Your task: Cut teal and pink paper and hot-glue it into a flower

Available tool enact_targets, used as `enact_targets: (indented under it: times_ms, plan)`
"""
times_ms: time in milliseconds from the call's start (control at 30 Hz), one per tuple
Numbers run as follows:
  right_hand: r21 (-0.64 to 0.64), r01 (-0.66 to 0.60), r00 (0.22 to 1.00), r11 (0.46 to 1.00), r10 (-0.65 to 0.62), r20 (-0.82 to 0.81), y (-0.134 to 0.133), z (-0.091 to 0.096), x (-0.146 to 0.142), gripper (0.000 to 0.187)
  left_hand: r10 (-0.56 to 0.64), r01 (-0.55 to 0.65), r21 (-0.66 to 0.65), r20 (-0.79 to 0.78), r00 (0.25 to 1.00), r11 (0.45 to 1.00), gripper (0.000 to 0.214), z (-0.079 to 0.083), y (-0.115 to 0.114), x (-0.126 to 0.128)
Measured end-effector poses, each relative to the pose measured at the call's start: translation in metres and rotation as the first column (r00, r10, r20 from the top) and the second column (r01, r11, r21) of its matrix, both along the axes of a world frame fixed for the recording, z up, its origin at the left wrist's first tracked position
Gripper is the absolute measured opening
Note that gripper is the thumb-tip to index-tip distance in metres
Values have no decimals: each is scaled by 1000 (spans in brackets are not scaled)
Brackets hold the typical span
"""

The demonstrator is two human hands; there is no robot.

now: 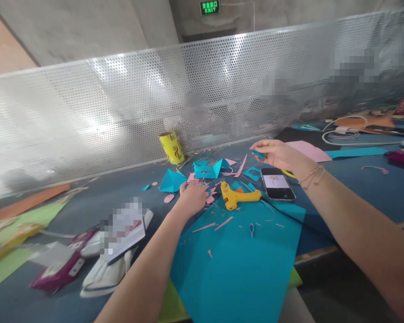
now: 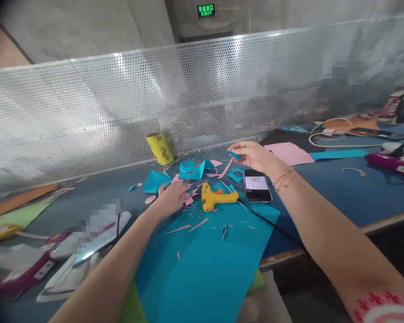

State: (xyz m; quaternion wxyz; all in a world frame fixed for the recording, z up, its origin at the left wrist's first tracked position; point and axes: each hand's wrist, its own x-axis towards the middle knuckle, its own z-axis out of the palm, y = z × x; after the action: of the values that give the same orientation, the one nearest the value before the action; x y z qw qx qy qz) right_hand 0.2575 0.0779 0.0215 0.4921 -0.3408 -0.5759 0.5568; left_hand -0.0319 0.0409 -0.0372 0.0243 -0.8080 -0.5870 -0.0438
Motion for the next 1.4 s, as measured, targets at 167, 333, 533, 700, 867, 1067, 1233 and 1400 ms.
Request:
enact_targets:
  times_ms: [167, 333, 533, 700, 867, 1067, 1233, 1400]
  plan:
    - [-1, 0, 1000, 1000, 0, -3, 1, -1, 1, 9, 52, -46, -59, 106, 993, 997, 37, 10, -5, -1]
    - [-5, -5, 1000, 1000, 5, 3, 2, -3, 0, 11, 140, -103, -188, 191, 972, 977, 33, 19, -10, 0]
    - [6, 5, 999, 1000, -5, 47, 3, -3, -1, 10, 124, -7, -277, 406, 906, 961, 47, 12, -5, -7]
    - [20, 24, 996, 999, -26, 91, 4, -4, 0, 9, 169, 69, -402, 525, 834, 913, 58, 15, -8, -5]
    - [13, 24, 994, 1000, -25, 106, 5, -6, 0, 9, 87, 118, -403, 457, 885, 908, 40, 21, -16, 1]
    - [-6, 16, 994, 1000, -15, 113, 3, -5, -2, 8, 9, 175, -373, 443, 896, 911, 40, 20, -15, -3]
    - [-17, 58, 994, 998, -56, 92, 2, -6, -4, 10, 51, 193, -456, 470, 881, 869, 42, 20, -12, -3]
    - [9, 77, 987, 997, -77, 139, 2, -5, -5, 7, 61, 208, -467, 497, 865, 859, 38, 18, -9, -4]
